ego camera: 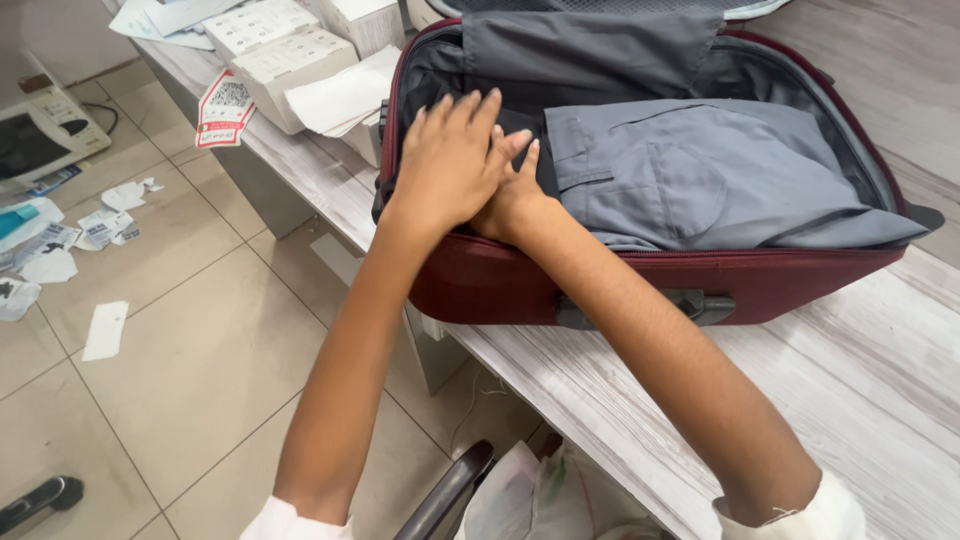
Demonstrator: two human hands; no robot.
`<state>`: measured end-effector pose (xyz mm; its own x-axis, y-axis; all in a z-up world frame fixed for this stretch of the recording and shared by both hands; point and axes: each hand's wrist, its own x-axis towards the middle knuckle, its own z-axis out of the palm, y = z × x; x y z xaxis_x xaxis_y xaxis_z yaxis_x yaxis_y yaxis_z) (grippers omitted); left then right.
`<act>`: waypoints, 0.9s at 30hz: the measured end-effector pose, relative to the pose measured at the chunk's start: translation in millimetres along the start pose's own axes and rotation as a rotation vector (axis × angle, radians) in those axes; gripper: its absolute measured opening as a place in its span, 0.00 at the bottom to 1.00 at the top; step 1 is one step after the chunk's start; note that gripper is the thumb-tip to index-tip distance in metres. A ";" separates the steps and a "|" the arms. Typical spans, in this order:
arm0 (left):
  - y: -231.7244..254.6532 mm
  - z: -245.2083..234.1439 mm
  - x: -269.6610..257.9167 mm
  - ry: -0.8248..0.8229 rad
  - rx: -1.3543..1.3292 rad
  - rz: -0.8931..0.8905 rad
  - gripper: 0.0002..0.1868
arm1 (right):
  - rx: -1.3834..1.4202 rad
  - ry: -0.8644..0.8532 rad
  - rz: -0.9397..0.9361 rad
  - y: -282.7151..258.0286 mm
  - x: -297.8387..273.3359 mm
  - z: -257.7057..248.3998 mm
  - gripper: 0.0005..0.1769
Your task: The person folds a black shirt and a striped shirt on a table, then places them into a maroon suitcase. The person also removes a grey shirt and a pair of jeans from the suitcase, folds them on the table, and places them back into the suitcase.
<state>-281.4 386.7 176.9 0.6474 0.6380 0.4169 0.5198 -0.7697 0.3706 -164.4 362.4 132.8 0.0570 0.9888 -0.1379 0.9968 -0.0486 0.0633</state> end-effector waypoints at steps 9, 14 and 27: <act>-45.9 53.5 31.9 -0.512 -0.009 -0.288 0.44 | 0.194 0.014 0.006 -1.5 6.2 12.3 0.43; -58.7 46.8 44.0 -0.252 -0.333 -0.341 0.48 | 0.411 0.182 -0.135 6.9 -39.4 -23.1 0.23; -43.6 -1.2 42.7 -0.488 -0.253 -0.324 0.57 | 0.366 0.236 -0.303 -37.0 -88.9 -41.0 0.33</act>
<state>-277.1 447.6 179.6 0.6902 0.7072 -0.1535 0.6226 -0.4722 0.6240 -208.7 282.0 183.2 -0.2088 0.9689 0.1330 0.9233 0.2401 -0.2998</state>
